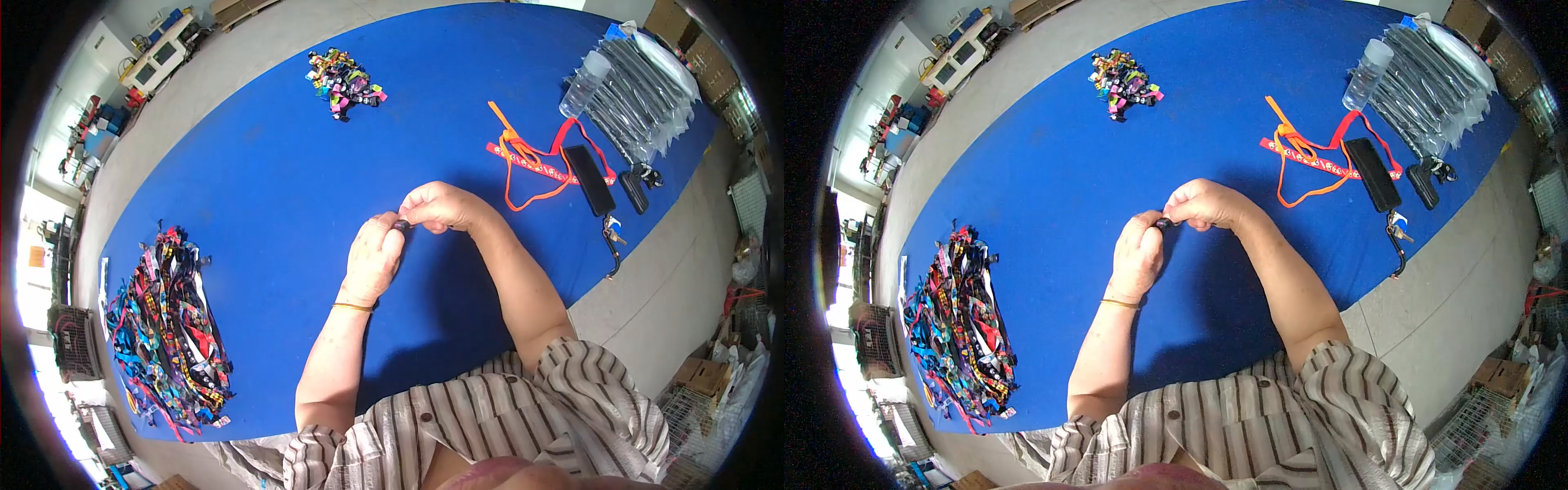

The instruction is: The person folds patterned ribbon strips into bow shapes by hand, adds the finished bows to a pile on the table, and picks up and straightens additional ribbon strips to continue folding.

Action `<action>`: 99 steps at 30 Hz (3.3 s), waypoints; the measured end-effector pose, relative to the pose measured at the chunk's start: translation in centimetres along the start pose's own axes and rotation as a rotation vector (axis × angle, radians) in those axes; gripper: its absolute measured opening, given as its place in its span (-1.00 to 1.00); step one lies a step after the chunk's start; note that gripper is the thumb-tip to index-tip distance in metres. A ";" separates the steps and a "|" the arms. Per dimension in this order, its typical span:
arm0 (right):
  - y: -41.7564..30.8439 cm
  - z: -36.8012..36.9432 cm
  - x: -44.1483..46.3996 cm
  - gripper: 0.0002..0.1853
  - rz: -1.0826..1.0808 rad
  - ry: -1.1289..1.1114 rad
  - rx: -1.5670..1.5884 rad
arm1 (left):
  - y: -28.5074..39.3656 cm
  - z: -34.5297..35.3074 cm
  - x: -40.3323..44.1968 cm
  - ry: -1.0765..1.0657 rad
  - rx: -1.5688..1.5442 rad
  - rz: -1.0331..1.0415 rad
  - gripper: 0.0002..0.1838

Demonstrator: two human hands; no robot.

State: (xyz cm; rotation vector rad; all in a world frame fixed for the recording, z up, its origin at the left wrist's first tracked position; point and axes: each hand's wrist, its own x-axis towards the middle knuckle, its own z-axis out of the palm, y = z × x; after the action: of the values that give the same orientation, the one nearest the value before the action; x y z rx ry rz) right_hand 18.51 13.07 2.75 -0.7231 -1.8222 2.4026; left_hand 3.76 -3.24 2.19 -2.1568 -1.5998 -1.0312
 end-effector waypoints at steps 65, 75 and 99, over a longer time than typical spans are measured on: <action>-1.3 0.7 -1.3 -0.91 -0.089 0.002 -0.151 | 0.1 -0.1 0.7 0.110 0.046 0.150 -0.80; -1.1 1.4 -0.5 -0.95 -0.188 0.182 -0.088 | -0.1 0.3 0.0 0.256 0.262 0.077 -0.73; 0.9 5.0 1.1 -0.93 -0.651 0.644 -0.533 | -1.7 1.1 -0.1 0.330 -1.348 -0.792 -0.69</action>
State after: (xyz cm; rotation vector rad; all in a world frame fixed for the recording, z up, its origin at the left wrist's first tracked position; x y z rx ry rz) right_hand 15.84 8.67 2.55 -0.6694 -1.9667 1.1272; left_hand 2.63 -2.09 1.01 -1.5163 -1.7951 -3.1987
